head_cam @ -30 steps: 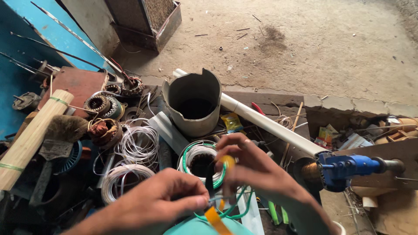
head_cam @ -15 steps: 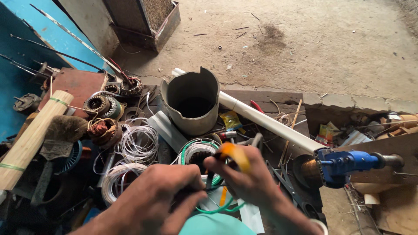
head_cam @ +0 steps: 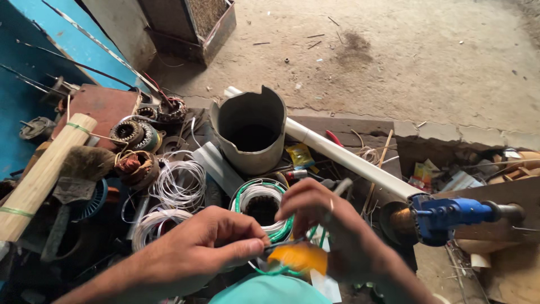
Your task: The person strips the end of a green wire, then wraps the exposed section with yellow electrical tape. They continue wrapping the tape around the wire end to insulate it.
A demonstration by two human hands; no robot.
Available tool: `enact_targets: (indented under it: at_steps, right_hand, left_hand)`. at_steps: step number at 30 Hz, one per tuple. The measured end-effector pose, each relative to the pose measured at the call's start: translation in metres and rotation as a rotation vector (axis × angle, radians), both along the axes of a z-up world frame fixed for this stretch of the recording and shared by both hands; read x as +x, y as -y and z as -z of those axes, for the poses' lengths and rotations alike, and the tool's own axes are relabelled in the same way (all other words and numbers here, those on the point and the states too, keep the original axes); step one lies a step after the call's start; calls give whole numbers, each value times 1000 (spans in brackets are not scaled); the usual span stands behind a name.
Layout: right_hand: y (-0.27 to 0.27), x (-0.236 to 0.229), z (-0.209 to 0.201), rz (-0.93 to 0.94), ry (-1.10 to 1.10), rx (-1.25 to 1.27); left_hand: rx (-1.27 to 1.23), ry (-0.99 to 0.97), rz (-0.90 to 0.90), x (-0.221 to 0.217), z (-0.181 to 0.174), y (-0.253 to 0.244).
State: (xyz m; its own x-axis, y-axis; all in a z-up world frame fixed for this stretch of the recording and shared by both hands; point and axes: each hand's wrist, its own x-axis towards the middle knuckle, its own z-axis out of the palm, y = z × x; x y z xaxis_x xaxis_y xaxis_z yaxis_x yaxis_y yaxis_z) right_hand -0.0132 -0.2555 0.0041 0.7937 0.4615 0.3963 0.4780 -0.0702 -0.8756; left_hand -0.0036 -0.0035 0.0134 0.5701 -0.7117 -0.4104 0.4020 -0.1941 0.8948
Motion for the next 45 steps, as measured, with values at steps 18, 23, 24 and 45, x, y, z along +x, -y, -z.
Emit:
enact_targets:
  at_steps: [18, 23, 24, 45]
  right_hand:
    - [-1, 23, 30, -70, -579, -352]
    - [13, 2, -5, -131, -377, -57]
    - [15, 0, -8, -159, -121, -95]
    - [-5, -32, 3, 163, 45, -72]
  left_hand:
    - [287, 1540, -35, -26, 11, 14]
    - [270, 449, -66, -12, 1, 7]
    - [201, 304, -32, -9, -1, 6]
    - [168, 1886, -295, -46, -9, 21]
